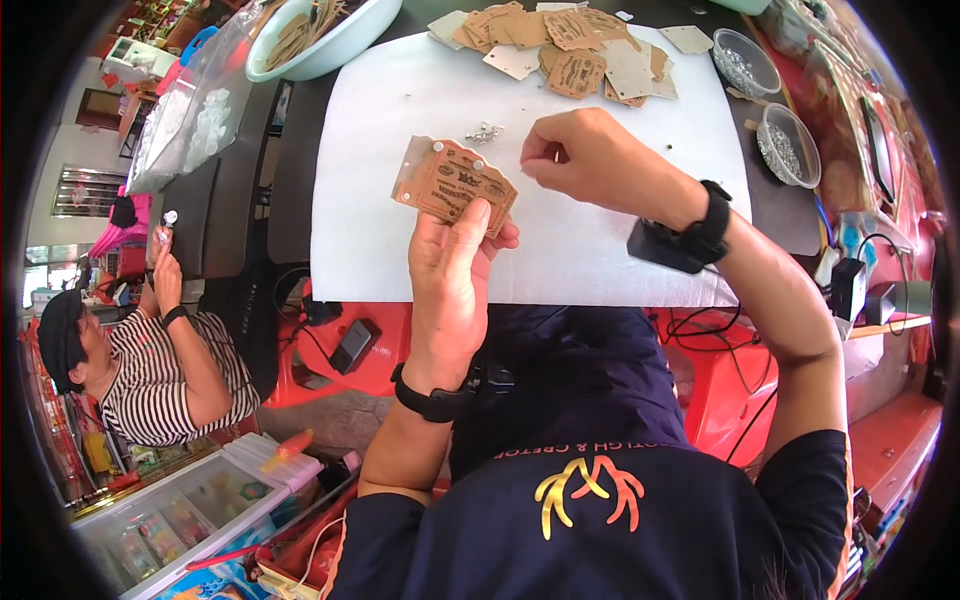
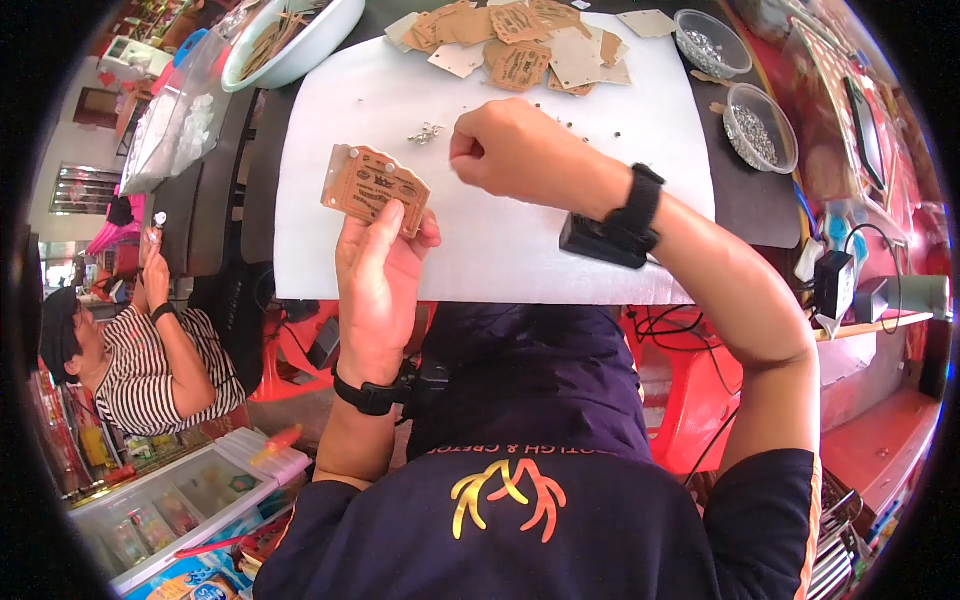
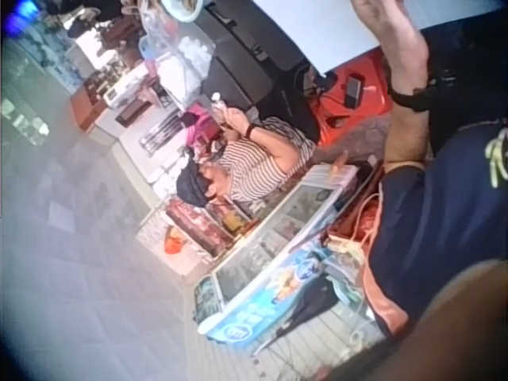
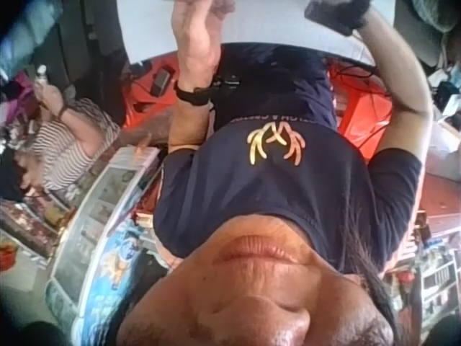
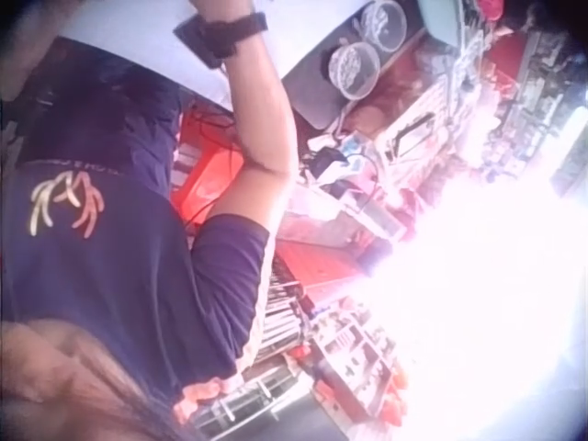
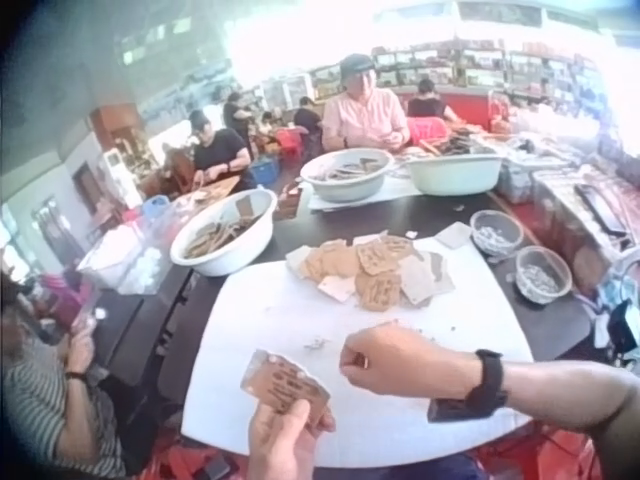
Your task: The recorder is inserting metal rivets into small leather tags.
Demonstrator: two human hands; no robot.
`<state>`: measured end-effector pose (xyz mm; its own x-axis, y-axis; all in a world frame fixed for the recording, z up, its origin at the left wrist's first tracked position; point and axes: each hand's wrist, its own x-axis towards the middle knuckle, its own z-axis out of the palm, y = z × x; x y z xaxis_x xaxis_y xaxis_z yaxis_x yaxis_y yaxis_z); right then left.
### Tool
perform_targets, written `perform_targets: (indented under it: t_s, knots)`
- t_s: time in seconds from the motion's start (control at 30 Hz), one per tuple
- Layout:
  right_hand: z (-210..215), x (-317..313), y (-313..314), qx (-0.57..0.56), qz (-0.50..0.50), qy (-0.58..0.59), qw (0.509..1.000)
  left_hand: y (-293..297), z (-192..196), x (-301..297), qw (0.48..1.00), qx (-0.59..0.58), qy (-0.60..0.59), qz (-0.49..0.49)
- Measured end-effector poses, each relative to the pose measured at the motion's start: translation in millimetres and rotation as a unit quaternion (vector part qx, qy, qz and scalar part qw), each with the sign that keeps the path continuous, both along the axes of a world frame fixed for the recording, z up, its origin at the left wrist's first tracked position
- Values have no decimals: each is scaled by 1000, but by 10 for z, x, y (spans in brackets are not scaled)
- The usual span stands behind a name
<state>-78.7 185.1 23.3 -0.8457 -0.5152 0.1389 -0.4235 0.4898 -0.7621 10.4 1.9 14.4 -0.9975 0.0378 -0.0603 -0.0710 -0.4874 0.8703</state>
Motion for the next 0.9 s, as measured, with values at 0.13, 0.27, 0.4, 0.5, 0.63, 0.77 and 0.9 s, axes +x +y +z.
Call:
perform_targets:
  t_s: [0.13, 0.27, 0.4, 0.5, 0.63, 0.77, 0.9]
  knots:
    - [292, 296, 84, -137, 4, -281, 950, 48, 24, -36, 999, 14, 11, -32]
    - [202, 411, 156, -228, 7, -312, 922, 146, 40, -42, 998, 19, 15, -56]
    - [176, 449, 194, -276, -2, -346, 897, 196, 48, -42, 998, 4, 23, -60]
    - [97, 470, 210, -321, -12, -375, 869, 226, 61, -31, 997, 2, 33, -76]
    - [26, 507, 237, -335, -5, -372, 866, 249, 68, -6, 997, -16, 34, -72]
    - [12, 569, 230, -322, -24, -339, 884, 234, 31, -16, 997, -18, 26, -76]
    - [-23, 613, 210, -350, -52, -358, 864, 254, 23, -29, 996, -27, 29, -78]
